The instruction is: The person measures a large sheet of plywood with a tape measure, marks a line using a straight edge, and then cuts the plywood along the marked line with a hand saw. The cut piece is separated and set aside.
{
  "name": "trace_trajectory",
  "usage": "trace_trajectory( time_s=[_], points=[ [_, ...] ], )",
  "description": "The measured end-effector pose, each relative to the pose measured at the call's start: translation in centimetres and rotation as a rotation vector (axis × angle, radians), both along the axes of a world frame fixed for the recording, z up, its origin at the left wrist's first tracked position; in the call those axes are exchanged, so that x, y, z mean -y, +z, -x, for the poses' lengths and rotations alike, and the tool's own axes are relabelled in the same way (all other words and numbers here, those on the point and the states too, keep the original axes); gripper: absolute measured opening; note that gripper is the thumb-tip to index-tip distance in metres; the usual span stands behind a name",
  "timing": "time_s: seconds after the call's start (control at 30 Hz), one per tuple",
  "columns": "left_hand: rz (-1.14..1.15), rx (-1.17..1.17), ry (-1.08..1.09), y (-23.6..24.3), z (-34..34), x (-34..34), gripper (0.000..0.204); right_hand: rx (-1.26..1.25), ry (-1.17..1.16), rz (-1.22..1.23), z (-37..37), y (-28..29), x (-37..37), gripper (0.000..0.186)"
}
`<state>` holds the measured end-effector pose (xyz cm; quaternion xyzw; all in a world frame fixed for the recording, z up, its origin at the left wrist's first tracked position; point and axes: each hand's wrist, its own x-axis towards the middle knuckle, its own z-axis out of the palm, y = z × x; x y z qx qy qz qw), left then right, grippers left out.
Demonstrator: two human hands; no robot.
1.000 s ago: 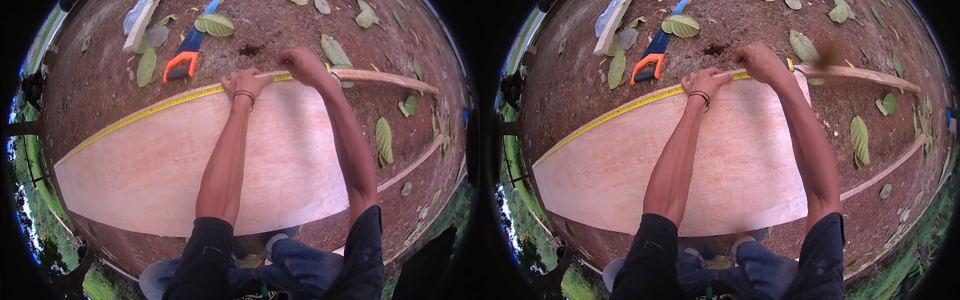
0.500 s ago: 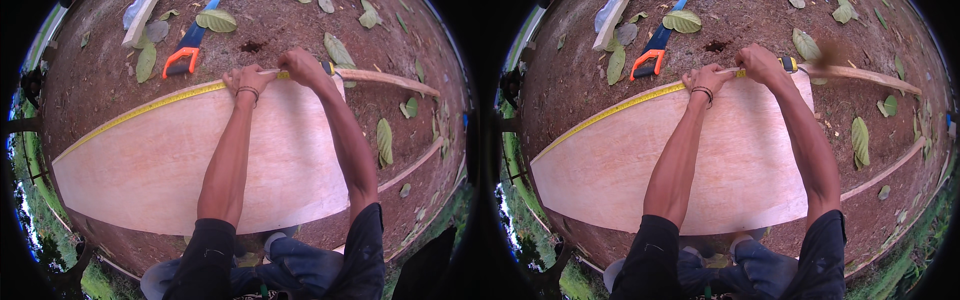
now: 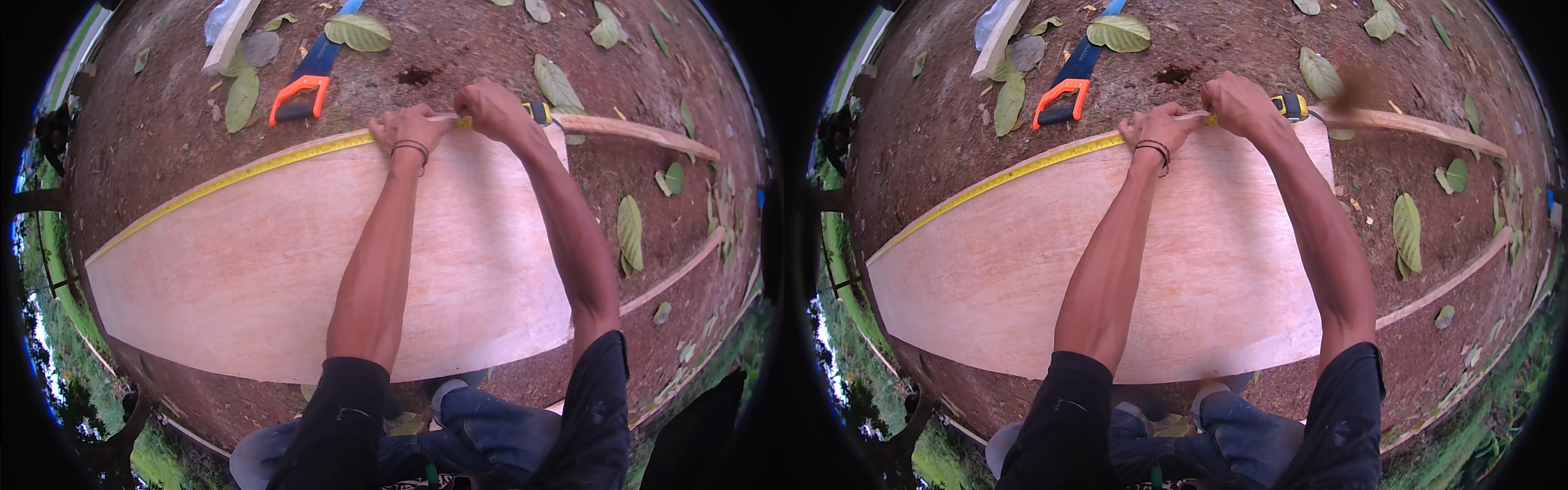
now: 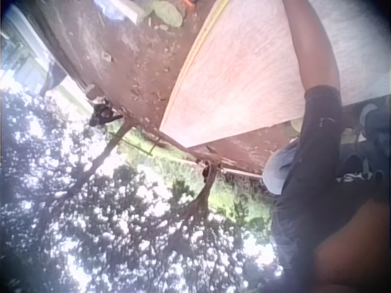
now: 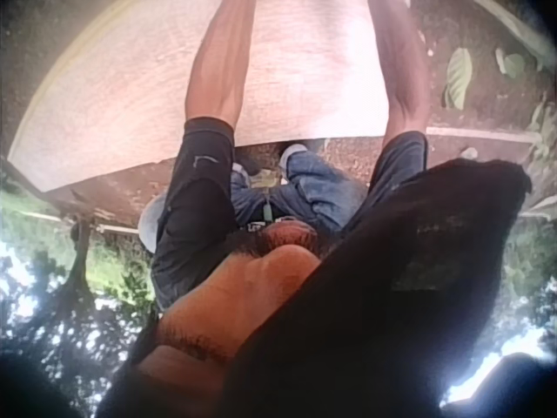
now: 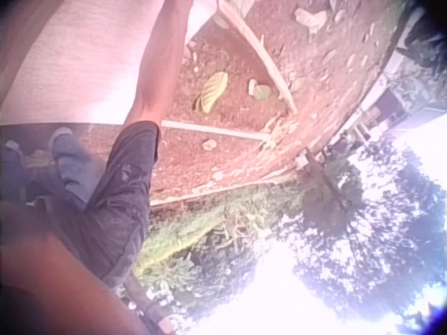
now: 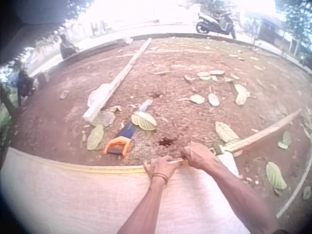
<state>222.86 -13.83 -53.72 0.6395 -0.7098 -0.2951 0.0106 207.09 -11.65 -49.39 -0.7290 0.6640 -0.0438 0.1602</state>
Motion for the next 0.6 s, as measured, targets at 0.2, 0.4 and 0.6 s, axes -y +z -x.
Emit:
trace_trajectory(
  time_s=[0.2,0.4,0.6],
  points=[
    [-0.032,-0.004,-0.01,0.4,0.3,-0.1,0.051,-0.077,-0.036,0.072,0.0,-1.2,0.6,0.022],
    [-0.046,-0.03,-0.017,0.1,-0.1,0.1,0.052,0.072,-0.051,0.141,1.4,-1.6,0.1,0.021],
    [-0.069,-0.032,-0.021,0.4,0.0,0.1,0.05,0.061,0.031,0.119,1.5,-2.2,-0.2,0.02]
  ],
)
